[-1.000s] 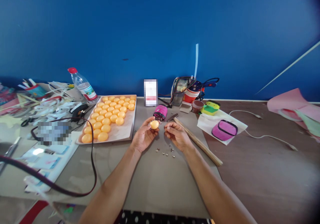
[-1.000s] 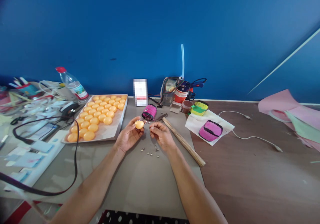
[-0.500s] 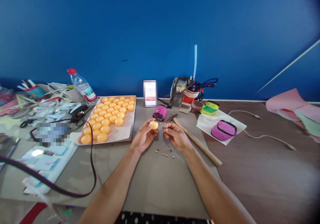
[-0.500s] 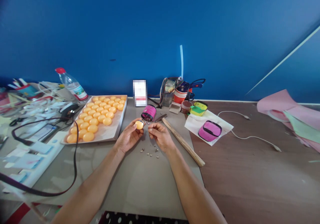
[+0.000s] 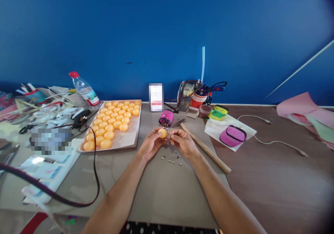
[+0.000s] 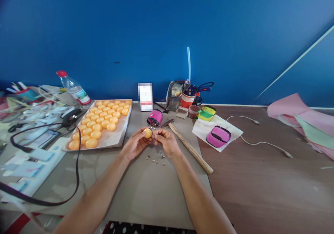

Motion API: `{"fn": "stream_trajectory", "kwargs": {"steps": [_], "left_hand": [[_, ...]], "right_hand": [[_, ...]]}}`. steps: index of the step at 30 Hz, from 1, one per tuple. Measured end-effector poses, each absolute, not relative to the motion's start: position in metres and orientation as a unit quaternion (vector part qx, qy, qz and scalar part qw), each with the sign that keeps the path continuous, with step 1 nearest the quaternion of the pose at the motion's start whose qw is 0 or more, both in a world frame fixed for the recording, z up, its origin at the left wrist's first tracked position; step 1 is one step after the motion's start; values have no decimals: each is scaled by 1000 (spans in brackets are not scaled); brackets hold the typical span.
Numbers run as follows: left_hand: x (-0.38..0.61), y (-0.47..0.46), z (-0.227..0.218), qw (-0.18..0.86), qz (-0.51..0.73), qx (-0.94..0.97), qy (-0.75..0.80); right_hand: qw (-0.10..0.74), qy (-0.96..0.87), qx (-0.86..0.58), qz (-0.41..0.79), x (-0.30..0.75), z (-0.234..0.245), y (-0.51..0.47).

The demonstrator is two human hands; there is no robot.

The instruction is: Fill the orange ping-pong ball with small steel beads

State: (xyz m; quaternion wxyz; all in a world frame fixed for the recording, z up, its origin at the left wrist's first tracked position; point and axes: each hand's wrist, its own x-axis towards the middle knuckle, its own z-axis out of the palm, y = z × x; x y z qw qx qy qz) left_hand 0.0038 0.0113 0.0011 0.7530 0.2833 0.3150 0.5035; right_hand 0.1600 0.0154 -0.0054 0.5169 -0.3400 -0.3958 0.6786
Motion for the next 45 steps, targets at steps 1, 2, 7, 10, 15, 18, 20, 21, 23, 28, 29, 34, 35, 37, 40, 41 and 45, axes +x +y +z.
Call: {"fn": "stream_trajectory", "kwargs": {"steps": [1,2,7,10,15,18,20,21,23,28,29,34,35,37,40,41,45], "left_hand": [[4,11,1,754,502,284,316],[5,11,1,754,502,283,316],[4,10,1,759,501,281,306],[4,11,-1,760,500,288,299],[4,12,-3,761,498,293,295],[5,11,-2,761,497,291,298],[5,10,-1,761,497,292,299],[5,10,-1,760,497,293,300],[5,9,-1,759,497,294,301],[4,9,-3,758,495,302,298],[4,9,-3,758,495,302,298],[4,9,-2,758,497,300,297],[4,9,-1,758,496,300,298],[4,9,-1,757,494,301,302],[5,10,-2,757,493,300,306],[5,10,-2,756,493,300,308],[5,9,-1,753,495,300,313]], "right_hand": [[515,-400,-347,674,159,-6,15],[513,-403,-355,669,159,-7,15],[514,-412,-377,651,157,-8,15],[519,-422,-386,635,157,-8,16],[522,-420,-386,634,157,-13,18],[516,-413,-387,643,157,-14,18],[512,-411,-388,646,157,-14,18],[510,-411,-389,648,157,-14,18],[505,-407,-390,653,158,-14,18],[506,-410,-385,654,159,-16,18],[506,-412,-386,652,159,-16,18],[497,-418,-392,651,161,-15,18],[496,-419,-393,651,161,-15,18],[495,-423,-394,649,160,-14,17],[495,-428,-393,646,160,-14,17],[493,-429,-392,648,160,-14,17],[484,-424,-393,656,160,-13,16]]}}
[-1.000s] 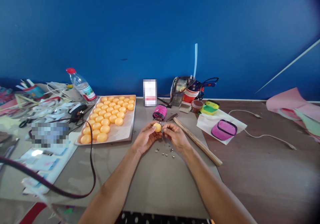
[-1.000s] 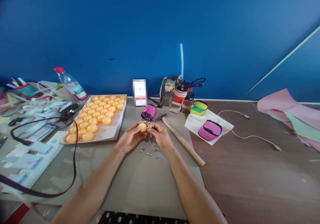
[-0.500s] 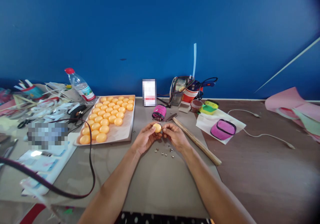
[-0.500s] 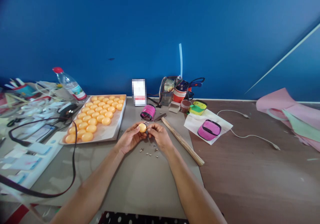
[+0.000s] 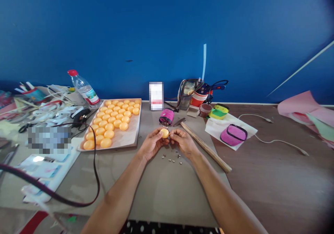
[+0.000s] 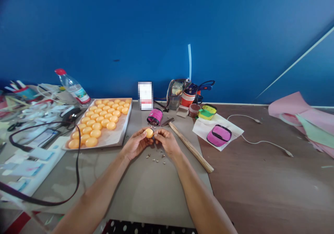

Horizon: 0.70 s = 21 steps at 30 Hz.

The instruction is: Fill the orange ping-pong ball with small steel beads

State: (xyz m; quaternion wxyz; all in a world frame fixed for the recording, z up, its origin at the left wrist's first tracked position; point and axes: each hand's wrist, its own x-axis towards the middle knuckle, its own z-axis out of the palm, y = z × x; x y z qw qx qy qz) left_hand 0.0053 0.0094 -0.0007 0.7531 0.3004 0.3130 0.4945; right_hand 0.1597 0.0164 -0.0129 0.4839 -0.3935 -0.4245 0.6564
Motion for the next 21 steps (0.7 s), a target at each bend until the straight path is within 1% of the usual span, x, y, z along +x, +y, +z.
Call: {"fn": "stream_trajectory", "kwargs": {"steps": [8,21], "left_hand": [[6,10,-4,743,498,302,329],[10,10,-9,708,505,346,353]], "right_hand": [[465,-422,-393,672,159,-8,14],[464,-415,-399,673,157,-6,12]]}}
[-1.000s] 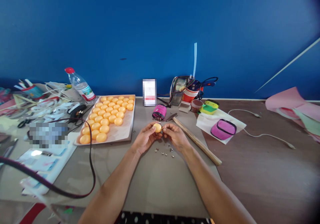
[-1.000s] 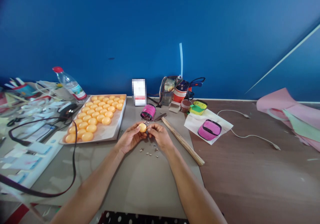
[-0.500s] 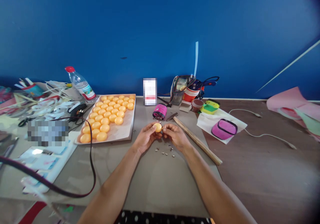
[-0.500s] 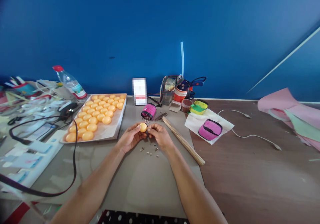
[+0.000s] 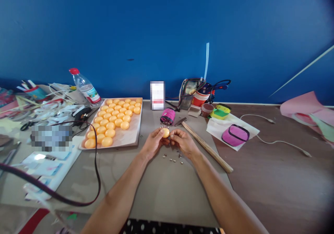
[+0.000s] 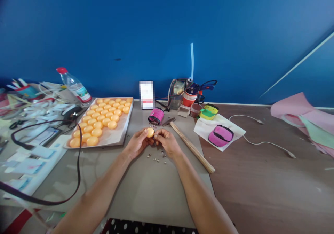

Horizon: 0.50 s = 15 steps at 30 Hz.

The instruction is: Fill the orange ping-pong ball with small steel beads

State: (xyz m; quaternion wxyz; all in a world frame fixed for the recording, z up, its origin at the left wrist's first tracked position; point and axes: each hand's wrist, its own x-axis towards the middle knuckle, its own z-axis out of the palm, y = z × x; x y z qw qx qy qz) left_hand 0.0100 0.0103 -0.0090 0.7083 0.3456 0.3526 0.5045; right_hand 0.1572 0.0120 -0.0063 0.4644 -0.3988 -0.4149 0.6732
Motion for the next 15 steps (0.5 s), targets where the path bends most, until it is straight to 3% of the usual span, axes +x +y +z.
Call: {"fn": "stream_trajectory", "kwargs": {"steps": [15], "left_hand": [[10,12,-14,672,487,400,389]], "right_hand": [[442,-440,-406,668,159,-7,11]]}}
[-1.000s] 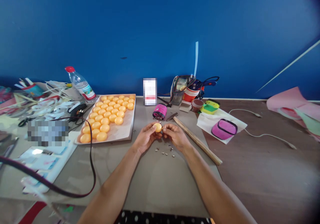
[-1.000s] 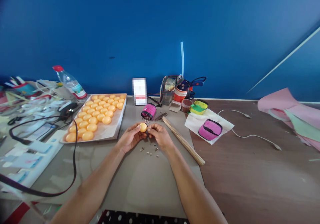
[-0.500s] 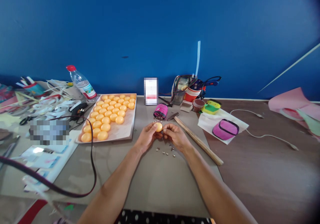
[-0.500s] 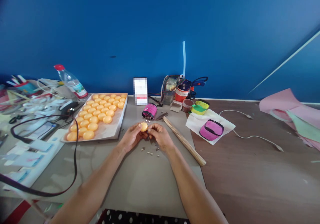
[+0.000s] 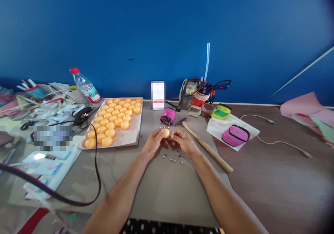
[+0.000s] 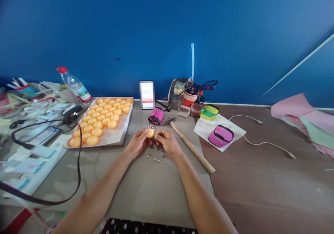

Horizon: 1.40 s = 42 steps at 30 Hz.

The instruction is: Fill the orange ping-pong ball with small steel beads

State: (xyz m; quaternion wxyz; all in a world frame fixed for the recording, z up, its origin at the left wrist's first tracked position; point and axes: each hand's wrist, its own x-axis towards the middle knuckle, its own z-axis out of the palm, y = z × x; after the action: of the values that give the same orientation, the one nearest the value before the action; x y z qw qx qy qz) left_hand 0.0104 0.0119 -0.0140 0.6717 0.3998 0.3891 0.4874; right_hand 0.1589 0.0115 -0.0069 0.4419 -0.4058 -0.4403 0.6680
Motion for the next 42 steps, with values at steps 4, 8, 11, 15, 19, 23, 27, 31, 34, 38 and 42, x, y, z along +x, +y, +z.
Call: {"fn": "stream_trajectory", "kwargs": {"steps": [4,8,11,15,19,23,27,31,34,38,42], "left_hand": [[12,10,-10,674,484,397,392],[13,9,-4,705,480,355,382],[11,9,0,716,503,316,367],[6,10,5,739,527,247,339],[1,12,8,796,509,175,277],[-3,12,10,810,505,179,237],[-4,11,12,805,504,216,227],[-2,11,10,805,499,220,234],[1,11,6,794,501,214,269],[2,12,2,781,501,224,300],[3,12,2,768,505,240,313]], "right_hand": [[478,-412,-366,684,158,-8,12],[520,-393,-335,680,159,-5,14],[517,-398,-332,681,160,-5,14],[502,-400,-332,691,158,-8,13],[499,-393,-330,698,158,-11,14],[494,-388,-322,708,159,-13,15],[495,-393,-318,707,159,-14,15],[498,-397,-327,698,159,-14,15],[496,-413,-344,682,158,-14,15],[489,-441,-366,657,155,-16,14],[504,-454,-374,633,152,-13,13]]}}
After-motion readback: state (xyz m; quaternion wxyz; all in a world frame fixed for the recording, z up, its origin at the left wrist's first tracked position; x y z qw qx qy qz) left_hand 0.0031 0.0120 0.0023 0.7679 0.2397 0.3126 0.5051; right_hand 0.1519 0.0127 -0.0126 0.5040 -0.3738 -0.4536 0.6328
